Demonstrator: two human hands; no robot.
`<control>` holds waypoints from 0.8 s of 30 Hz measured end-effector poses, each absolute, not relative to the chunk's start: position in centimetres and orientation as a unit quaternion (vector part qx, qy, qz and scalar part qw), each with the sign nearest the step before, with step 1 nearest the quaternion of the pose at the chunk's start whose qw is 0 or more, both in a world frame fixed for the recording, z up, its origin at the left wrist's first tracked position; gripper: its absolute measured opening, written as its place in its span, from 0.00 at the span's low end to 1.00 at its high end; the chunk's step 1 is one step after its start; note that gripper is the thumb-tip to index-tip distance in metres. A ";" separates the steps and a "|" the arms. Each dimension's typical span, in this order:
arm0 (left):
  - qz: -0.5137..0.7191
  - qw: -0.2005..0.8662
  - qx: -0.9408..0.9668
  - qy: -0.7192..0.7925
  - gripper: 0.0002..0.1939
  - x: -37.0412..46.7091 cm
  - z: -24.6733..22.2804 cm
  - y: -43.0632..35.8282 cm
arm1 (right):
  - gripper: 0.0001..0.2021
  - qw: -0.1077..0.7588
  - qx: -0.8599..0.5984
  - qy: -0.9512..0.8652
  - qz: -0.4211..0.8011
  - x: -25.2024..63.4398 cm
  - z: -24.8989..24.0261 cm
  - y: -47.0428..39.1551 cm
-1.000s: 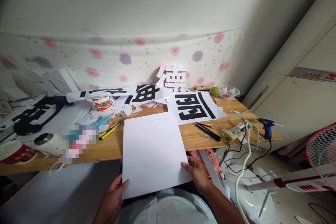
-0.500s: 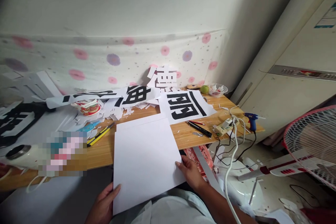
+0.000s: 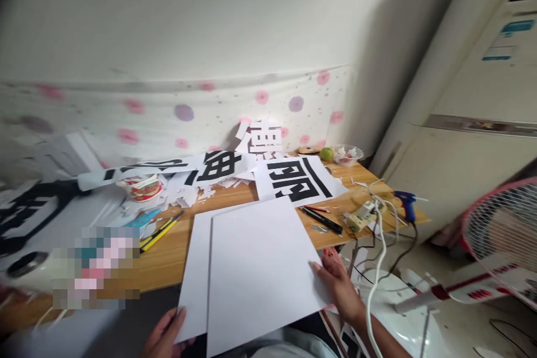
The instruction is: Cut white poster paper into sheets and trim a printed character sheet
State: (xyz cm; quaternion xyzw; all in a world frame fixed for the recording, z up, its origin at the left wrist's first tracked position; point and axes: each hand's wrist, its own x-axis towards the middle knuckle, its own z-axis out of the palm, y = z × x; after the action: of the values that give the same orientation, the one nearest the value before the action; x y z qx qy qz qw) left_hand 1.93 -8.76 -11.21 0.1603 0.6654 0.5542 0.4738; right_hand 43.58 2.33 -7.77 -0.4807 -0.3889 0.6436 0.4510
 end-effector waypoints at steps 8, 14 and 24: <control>0.546 0.381 0.216 0.714 0.34 1.3 -9.8 -7.5 | 0.22 0.542 -0.456 -0.295 0.641 43.4 -4.2 4.8; 0.598 0.257 0.320 0.689 0.32 1.1 -4.2 -7.3 | 0.19 0.546 -0.406 -0.364 0.636 40.1 -3.2 6.1; 0.678 0.404 0.269 0.552 0.28 0.4 -0.7 -6.3 | 0.14 0.490 -0.371 -0.531 0.583 36.1 -3.9 6.8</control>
State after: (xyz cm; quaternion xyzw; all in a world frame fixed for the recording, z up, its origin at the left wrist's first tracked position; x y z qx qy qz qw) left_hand 0.44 -6.31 -0.69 0.2694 0.5524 0.6777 0.4038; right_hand 36.07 6.78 -3.94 -0.3712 -0.5309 0.5835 0.4898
